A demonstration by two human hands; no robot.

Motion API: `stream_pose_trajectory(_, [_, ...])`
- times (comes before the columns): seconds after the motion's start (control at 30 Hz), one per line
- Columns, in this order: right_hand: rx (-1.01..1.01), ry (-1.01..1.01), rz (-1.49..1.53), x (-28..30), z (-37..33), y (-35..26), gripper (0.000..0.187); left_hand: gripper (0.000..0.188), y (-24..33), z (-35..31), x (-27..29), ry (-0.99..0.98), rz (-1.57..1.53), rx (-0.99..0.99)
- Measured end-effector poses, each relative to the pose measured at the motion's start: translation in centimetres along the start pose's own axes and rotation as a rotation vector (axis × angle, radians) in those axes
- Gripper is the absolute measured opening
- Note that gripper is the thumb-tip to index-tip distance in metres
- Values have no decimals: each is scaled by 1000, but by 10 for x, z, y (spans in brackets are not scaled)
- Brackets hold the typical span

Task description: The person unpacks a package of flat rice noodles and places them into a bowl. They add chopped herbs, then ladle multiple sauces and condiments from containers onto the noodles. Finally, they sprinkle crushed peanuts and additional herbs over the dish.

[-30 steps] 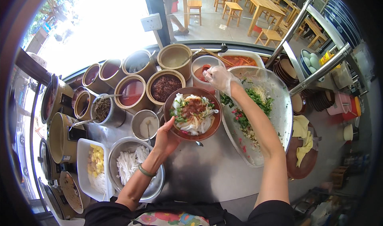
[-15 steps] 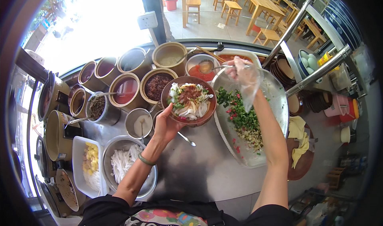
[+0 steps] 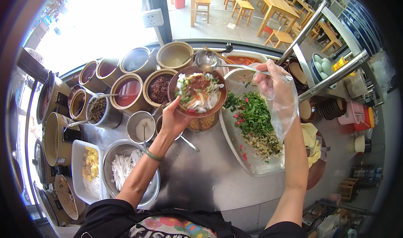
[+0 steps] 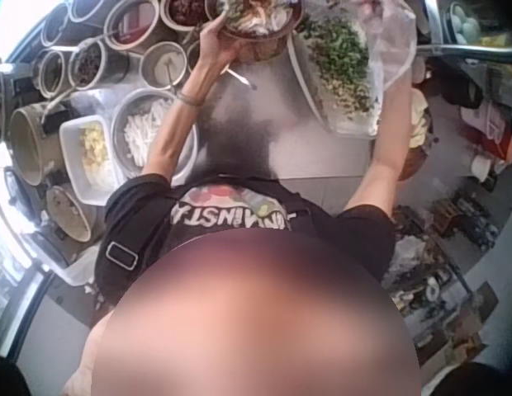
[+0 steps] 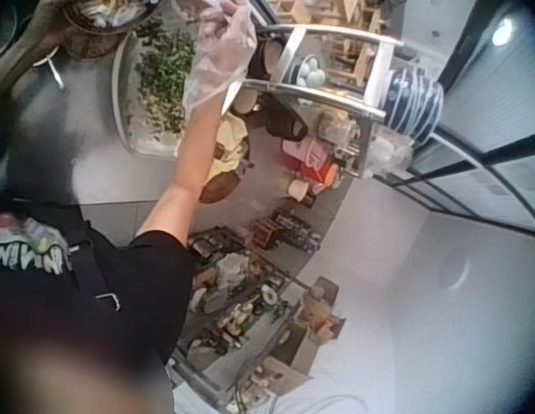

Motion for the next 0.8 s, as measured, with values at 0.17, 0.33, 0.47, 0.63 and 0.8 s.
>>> stream_pose_trajectory(0.17, [-80,115,-66,-4,37,38,30,48,18,-36,9,66,91,13])
stream_pose_trajectory(0.33, [-181,-34,-27,-39,76,101,27,49,37,-88,11,137,121,6])
stream_pose_trajectory(0.47, [-284,-119,246,-57,78,131,25,51,53,-131,13,164,105,30])
stream_pose_trajectory(0.63, [-304,-211,437,-74,28,162,36,54,76,-175,17,158,78,29])
stream_pose_trajectory(0.8, [-295,-73,4,-69,-13,217,23,55,96,-201,34,259,193,3])
Point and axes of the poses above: each hand's wrist, its own z-axis towards the middle knuckle, its own x-axis out of the back of the hand, y = z × x, the point moved 6 cm from there along z, towards the middle knuckle, and after that the axes turned 14 degrees about -x, right-handed, at the moved point
